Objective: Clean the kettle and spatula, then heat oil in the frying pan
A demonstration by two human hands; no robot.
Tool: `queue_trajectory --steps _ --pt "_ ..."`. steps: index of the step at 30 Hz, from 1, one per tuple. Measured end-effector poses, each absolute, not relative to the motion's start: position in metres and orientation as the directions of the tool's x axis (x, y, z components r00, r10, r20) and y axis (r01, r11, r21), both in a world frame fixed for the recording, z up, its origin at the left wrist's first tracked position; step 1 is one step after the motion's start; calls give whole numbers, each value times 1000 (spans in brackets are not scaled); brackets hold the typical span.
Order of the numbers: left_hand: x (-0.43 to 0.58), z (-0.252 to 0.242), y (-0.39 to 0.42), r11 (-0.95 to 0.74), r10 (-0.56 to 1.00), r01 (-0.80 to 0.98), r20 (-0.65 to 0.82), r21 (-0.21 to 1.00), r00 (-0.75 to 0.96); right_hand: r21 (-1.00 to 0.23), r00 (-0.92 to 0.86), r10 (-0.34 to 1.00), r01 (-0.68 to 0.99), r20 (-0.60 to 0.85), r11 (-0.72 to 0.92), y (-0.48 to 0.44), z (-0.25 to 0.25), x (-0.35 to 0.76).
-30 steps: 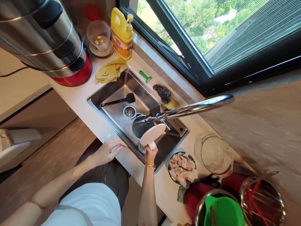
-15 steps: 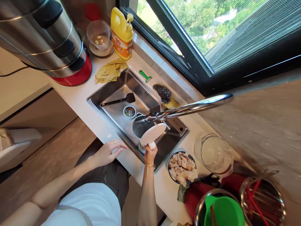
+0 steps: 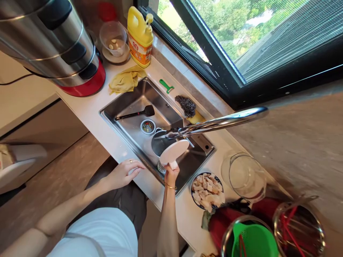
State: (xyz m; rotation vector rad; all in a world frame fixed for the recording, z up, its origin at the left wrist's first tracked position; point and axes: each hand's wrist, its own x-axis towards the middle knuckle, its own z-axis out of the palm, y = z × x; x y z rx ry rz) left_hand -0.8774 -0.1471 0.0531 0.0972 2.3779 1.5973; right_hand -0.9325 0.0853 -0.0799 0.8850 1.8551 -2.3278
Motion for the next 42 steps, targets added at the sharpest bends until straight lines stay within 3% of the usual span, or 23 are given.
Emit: queue_trajectory --steps 11,21,42 --pt "-875 48 -146 387 197 -99 -187 917 -962 -898 -853 307 349 -423 -268 84 -82 -935" --pt "-897 16 -159 352 39 -239 -270 905 -962 -905 -864 293 348 -411 -244 85 -80 -935" --pt "-898 -1 -137 313 17 -319 -341 895 -940 -901 -855 296 374 -426 -219 87 -79 -937"
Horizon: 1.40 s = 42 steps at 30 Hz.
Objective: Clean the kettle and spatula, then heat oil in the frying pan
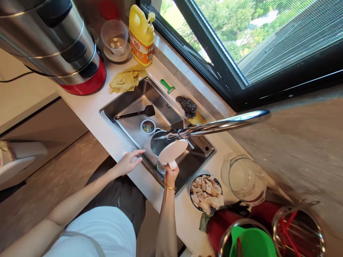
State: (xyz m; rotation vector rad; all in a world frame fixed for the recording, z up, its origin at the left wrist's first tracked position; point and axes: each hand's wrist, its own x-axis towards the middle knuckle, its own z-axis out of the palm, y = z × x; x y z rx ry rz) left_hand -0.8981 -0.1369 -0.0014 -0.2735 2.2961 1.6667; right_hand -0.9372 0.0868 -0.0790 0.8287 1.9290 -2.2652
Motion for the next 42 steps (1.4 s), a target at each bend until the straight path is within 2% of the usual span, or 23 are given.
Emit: queue_trajectory --steps 7,14,19,33,42 --pt "-899 -5 -131 288 33 -344 -368 894 -929 -914 -870 289 354 -400 -199 88 -80 -934" --pt "-903 -10 -127 265 23 -353 -372 897 -928 -888 -843 305 367 -443 -277 87 -77 -935" --pt "-914 -23 -124 202 34 -325 -338 924 -941 -902 -857 300 357 -419 -242 88 -77 -935" --pt "-936 -50 -120 167 18 -334 -342 928 -940 -906 -864 287 360 -415 -224 91 -75 -933" --pt "-988 -47 -137 -77 -16 -288 -290 955 -957 -905 -861 293 358 -415 -230 88 -77 -935"
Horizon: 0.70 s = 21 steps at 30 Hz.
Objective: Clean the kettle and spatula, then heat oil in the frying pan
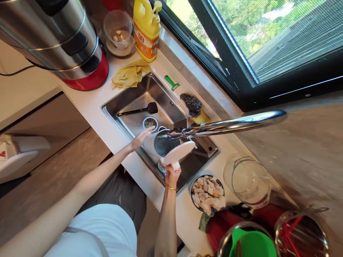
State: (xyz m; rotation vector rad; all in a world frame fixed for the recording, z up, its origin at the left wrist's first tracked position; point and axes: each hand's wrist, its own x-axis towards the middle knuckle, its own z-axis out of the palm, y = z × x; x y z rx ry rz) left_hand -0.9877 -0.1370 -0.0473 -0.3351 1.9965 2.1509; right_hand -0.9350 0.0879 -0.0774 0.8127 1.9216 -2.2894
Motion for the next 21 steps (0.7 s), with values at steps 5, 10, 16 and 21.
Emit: queue_trajectory --steps 5,10,16,21 --pt "-1014 -55 -122 -194 11 -262 -265 945 -964 -907 -862 296 354 -410 -227 87 -77 -935" --pt "-1016 -54 -117 -189 34 -236 -234 953 -972 -901 -853 303 367 -425 -230 85 -74 -935" --pt "-1009 -39 -124 -51 32 -275 -274 960 -961 -876 -864 147 475 -481 -78 99 -70 -941" --pt "-1007 -32 -127 30 38 -259 -260 965 -965 -861 -884 80 468 -461 200 110 -69 -947"
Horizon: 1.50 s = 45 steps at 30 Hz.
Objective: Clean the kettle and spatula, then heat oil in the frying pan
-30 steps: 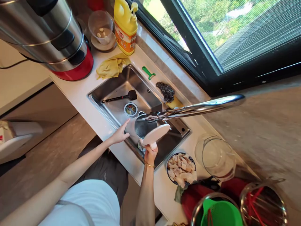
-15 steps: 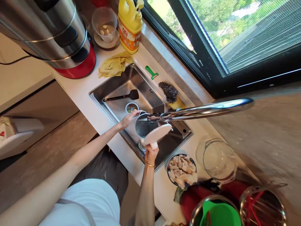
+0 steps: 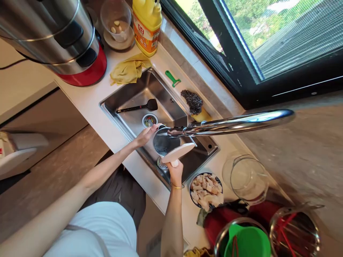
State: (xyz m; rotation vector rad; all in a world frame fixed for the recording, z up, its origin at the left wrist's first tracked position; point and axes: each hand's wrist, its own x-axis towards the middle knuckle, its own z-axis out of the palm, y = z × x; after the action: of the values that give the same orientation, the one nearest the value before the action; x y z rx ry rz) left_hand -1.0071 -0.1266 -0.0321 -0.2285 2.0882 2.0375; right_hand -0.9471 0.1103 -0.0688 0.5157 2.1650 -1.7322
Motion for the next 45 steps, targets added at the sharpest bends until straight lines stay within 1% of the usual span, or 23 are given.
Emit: queue_trajectory --steps 2,4,13,16,23,28,39,45 --pt "-1007 -33 -128 25 51 -258 -259 966 -965 -851 -884 59 463 -464 247 109 -69 -947" --pt "-1008 -35 -129 14 68 -256 -256 967 -964 -851 -881 40 467 -472 242 107 -71 -947" --pt "-1011 -25 -133 17 71 -241 -241 970 -968 -866 -855 171 499 -489 17 101 -71 -948" --pt "-1010 -26 -133 25 63 -233 -234 972 -970 -869 -849 200 495 -489 -19 97 -70 -945" --pt "-1009 -33 -130 43 38 -255 -257 966 -966 -884 -859 224 466 -460 -33 89 -69 -943" --pt "-1008 -32 -129 27 49 -254 -255 967 -966 -878 -847 239 474 -474 -63 89 -71 -941" --pt "-1008 -39 -126 -4 29 -257 -257 966 -966 -883 -859 213 467 -465 -44 89 -72 -944" --pt "-1007 -37 -125 -11 22 -278 -277 961 -960 -875 -849 219 480 -482 -65 89 -72 -944"
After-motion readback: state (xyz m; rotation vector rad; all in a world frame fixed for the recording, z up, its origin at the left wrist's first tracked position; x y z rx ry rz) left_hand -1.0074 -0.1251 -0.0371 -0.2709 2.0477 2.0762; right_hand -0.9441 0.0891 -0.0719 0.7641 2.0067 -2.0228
